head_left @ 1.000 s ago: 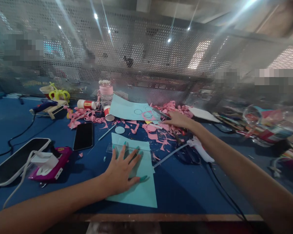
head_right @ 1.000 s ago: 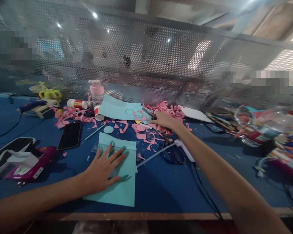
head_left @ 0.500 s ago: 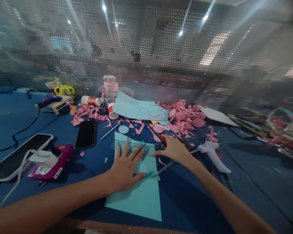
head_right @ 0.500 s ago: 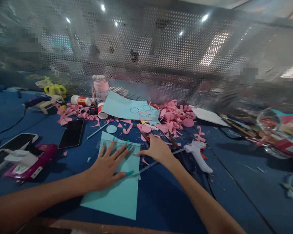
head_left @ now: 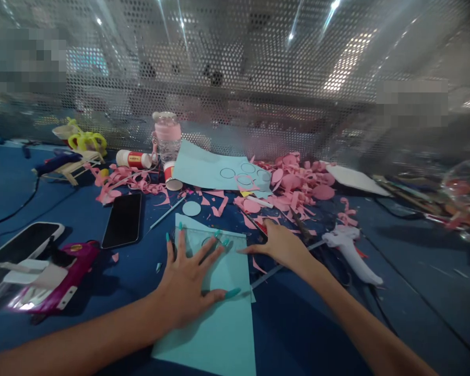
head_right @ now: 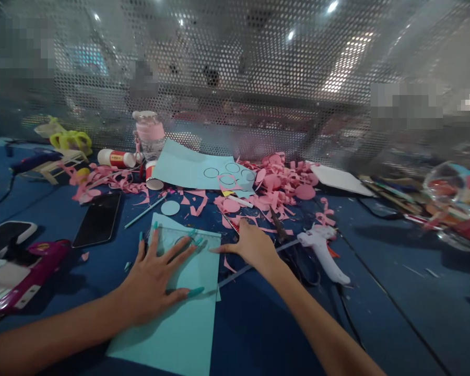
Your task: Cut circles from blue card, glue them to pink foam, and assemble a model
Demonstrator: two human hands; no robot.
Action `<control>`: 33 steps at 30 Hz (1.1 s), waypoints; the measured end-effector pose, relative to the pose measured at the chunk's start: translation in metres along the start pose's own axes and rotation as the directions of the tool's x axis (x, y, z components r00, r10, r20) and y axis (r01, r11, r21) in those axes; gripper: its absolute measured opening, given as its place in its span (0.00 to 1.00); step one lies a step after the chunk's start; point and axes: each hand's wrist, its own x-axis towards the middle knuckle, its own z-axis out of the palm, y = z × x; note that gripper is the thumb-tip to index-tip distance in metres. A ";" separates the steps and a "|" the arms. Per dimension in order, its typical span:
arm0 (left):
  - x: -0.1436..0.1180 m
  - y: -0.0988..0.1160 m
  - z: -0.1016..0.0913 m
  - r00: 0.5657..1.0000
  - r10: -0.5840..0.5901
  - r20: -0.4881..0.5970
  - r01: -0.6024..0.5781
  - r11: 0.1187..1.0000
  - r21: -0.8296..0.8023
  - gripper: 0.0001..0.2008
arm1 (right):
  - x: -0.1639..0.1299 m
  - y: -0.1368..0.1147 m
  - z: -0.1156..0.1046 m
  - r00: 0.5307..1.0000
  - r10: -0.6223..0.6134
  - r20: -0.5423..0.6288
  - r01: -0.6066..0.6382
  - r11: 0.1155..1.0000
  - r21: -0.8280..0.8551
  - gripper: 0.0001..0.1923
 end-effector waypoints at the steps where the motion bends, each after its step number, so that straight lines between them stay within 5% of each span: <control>1: 0.000 -0.001 -0.001 1.000 0.013 0.011 -0.013 1.000 -0.007 0.36 | 0.001 0.002 0.001 1.000 0.001 0.005 -0.001 1.000 0.002 0.41; 33: 0.001 -0.004 0.002 0.997 0.069 -0.021 -0.069 0.998 0.004 0.36 | -0.003 0.004 0.003 0.999 0.026 0.038 -0.025 0.999 -0.024 0.37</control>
